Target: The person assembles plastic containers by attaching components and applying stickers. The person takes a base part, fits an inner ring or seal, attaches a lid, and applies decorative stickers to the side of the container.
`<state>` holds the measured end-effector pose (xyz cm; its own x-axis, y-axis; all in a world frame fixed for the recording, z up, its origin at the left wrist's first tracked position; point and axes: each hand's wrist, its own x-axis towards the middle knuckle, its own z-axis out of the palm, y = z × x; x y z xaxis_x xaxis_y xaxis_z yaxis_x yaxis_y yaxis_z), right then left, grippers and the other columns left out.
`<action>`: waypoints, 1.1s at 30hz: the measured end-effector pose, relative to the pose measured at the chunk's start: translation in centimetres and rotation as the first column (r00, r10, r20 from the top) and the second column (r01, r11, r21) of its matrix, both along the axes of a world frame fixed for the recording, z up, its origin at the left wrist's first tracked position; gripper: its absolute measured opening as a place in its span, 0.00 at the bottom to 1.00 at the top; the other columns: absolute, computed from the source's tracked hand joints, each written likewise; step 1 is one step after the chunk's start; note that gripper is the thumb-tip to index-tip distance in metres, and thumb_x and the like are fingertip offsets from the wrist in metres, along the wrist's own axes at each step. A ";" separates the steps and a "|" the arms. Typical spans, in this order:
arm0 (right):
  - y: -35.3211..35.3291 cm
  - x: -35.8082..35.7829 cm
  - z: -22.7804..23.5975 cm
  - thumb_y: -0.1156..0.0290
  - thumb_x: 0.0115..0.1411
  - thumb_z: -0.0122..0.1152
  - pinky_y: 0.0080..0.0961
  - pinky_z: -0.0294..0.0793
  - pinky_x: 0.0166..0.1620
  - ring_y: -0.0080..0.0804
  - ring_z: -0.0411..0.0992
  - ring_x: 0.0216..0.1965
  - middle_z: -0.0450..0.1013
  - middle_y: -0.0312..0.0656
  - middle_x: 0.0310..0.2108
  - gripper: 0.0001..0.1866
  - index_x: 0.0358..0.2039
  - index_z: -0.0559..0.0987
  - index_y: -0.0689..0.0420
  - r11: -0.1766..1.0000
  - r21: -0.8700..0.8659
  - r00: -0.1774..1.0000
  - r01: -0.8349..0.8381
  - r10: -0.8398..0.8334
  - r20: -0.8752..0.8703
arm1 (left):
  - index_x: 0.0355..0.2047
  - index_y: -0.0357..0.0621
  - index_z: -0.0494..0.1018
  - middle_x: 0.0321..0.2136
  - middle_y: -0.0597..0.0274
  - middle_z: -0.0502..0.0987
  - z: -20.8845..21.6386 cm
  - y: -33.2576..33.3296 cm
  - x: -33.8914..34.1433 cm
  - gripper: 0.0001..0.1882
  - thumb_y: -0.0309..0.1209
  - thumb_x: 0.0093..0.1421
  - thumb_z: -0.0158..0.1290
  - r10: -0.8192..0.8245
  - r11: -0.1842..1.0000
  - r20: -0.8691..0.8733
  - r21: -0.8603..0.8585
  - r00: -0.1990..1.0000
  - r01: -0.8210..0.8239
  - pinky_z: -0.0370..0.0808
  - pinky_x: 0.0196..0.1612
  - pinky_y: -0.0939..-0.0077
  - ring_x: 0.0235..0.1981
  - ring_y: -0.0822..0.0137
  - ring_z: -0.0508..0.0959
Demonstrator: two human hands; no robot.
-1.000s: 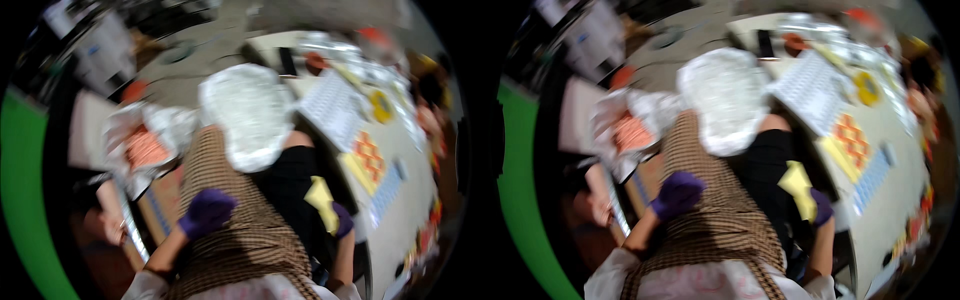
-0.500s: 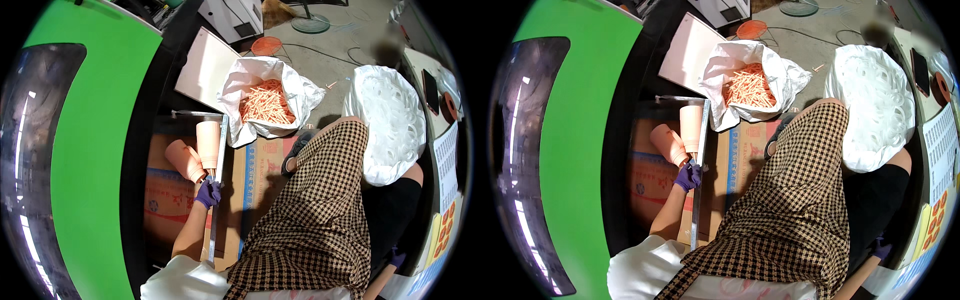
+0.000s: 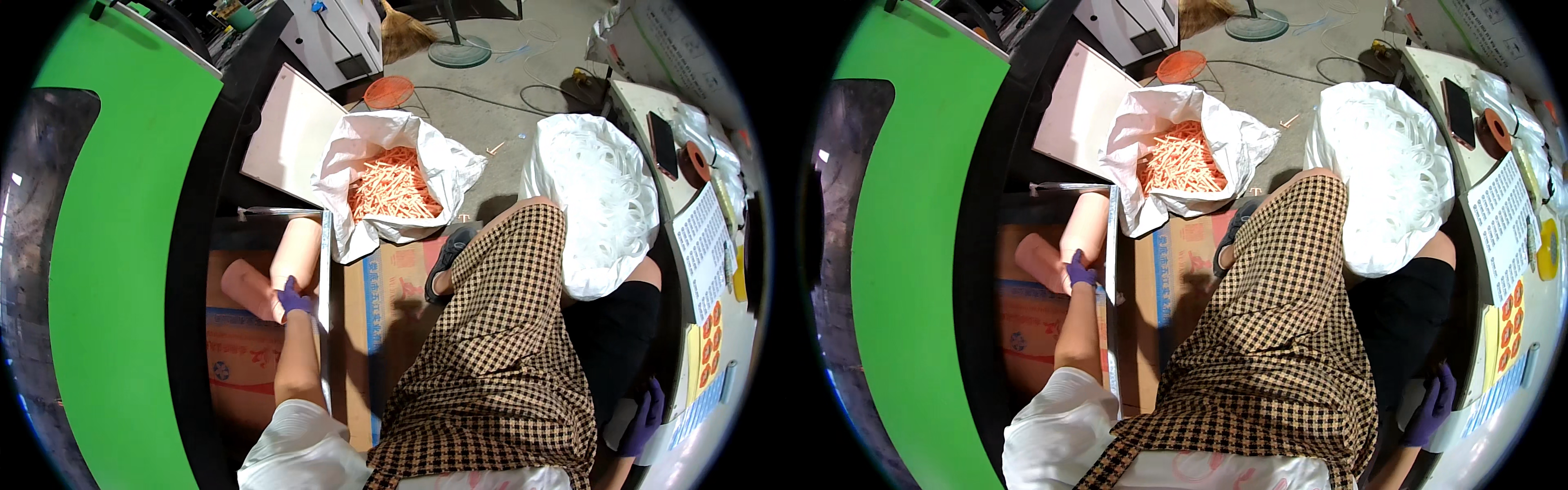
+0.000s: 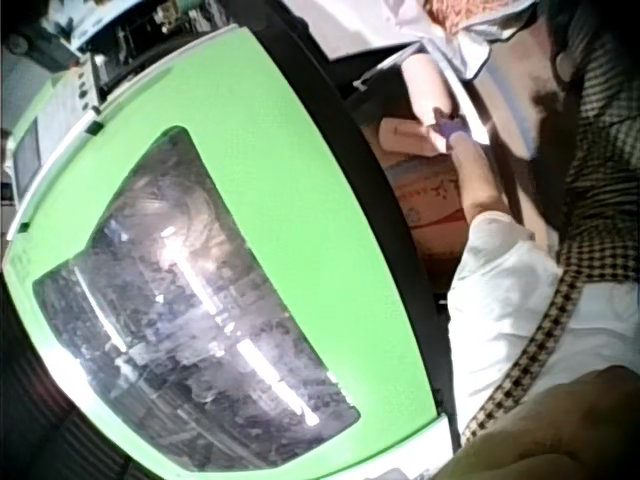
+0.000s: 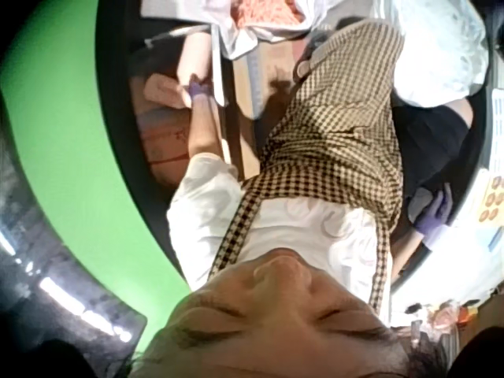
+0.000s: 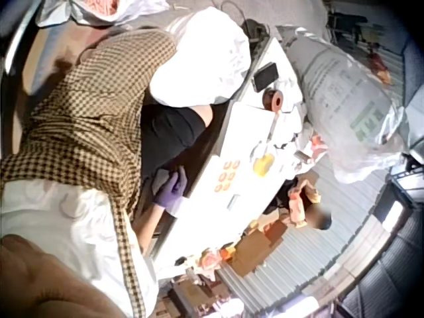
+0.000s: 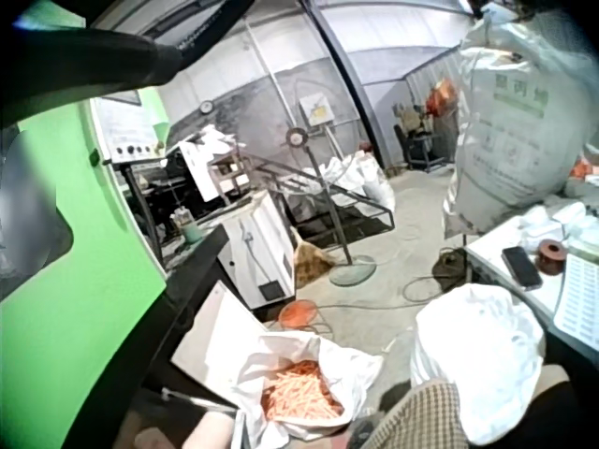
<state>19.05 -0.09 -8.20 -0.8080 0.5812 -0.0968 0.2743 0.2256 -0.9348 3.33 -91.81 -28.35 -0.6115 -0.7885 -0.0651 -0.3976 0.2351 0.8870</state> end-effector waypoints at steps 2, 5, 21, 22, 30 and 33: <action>-2.8 -1.0 6.1 0.78 0.68 0.48 0.29 0.68 0.57 0.35 0.71 0.52 0.74 0.45 0.49 0.14 0.52 0.76 0.64 0.826 0.515 0.968 -0.228 0.248 0.032 | 0.62 0.42 0.66 0.53 0.55 0.71 4.1 8.6 -3.2 0.35 0.29 0.55 0.66 0.402 0.907 -0.337 0.273 0.852 -0.320 0.73 0.48 0.68 0.47 0.62 0.73; -5.8 -3.3 10.6 0.81 0.62 0.48 0.33 0.68 0.57 0.42 0.71 0.50 0.75 0.49 0.44 0.13 0.45 0.78 0.65 0.802 0.542 0.937 -0.252 0.342 -0.071 | 0.41 0.36 0.78 0.44 0.59 0.73 13.9 12.3 -3.4 0.19 0.25 0.48 0.71 -0.187 0.782 -0.197 -0.623 0.962 0.024 0.75 0.36 0.78 0.42 0.66 0.75; -23.3 -19.4 7.6 0.64 0.67 0.56 0.35 0.76 0.47 0.48 0.77 0.43 0.77 0.52 0.43 0.21 0.59 0.74 0.56 0.478 0.113 0.455 -0.871 0.872 -0.181 | 0.40 0.45 0.76 0.38 0.56 0.75 32.4 48.4 -1.8 0.31 0.46 0.39 0.73 -0.915 0.152 0.090 -0.827 0.394 0.541 0.69 0.57 0.54 0.43 0.48 0.75; -23.3 -19.0 7.5 0.64 0.67 0.56 0.35 0.76 0.47 0.48 0.77 0.43 0.77 0.52 0.43 0.21 0.59 0.74 0.56 0.474 0.105 0.451 -0.874 0.873 -0.185 | 0.40 0.45 0.76 0.38 0.56 0.75 32.4 48.0 -2.2 0.31 0.46 0.39 0.73 -0.912 0.149 0.099 -0.826 0.399 0.544 0.69 0.57 0.54 0.43 0.48 0.75; -24.9 -16.1 8.5 0.71 0.53 0.63 0.32 0.76 0.25 0.35 0.76 0.28 0.75 0.43 0.46 0.24 0.53 0.78 0.43 0.374 0.690 0.388 -0.620 0.910 -0.144 | 0.48 0.41 0.71 0.41 0.55 0.77 31.6 48.1 -2.3 0.37 0.43 0.41 0.73 -0.882 0.372 -0.025 -0.649 0.470 0.664 0.71 0.52 0.56 0.41 0.52 0.79; -25.2 -16.3 6.7 0.69 0.57 0.60 0.33 0.77 0.26 0.37 0.78 0.28 0.77 0.41 0.42 0.12 0.42 0.81 0.44 0.284 0.733 0.442 -0.619 0.896 0.026 | 0.49 0.41 0.70 0.49 0.56 0.77 30.7 49.5 -2.0 0.33 0.43 0.47 0.69 -0.893 0.127 0.110 -0.869 0.436 0.479 0.64 0.63 0.46 0.49 0.56 0.79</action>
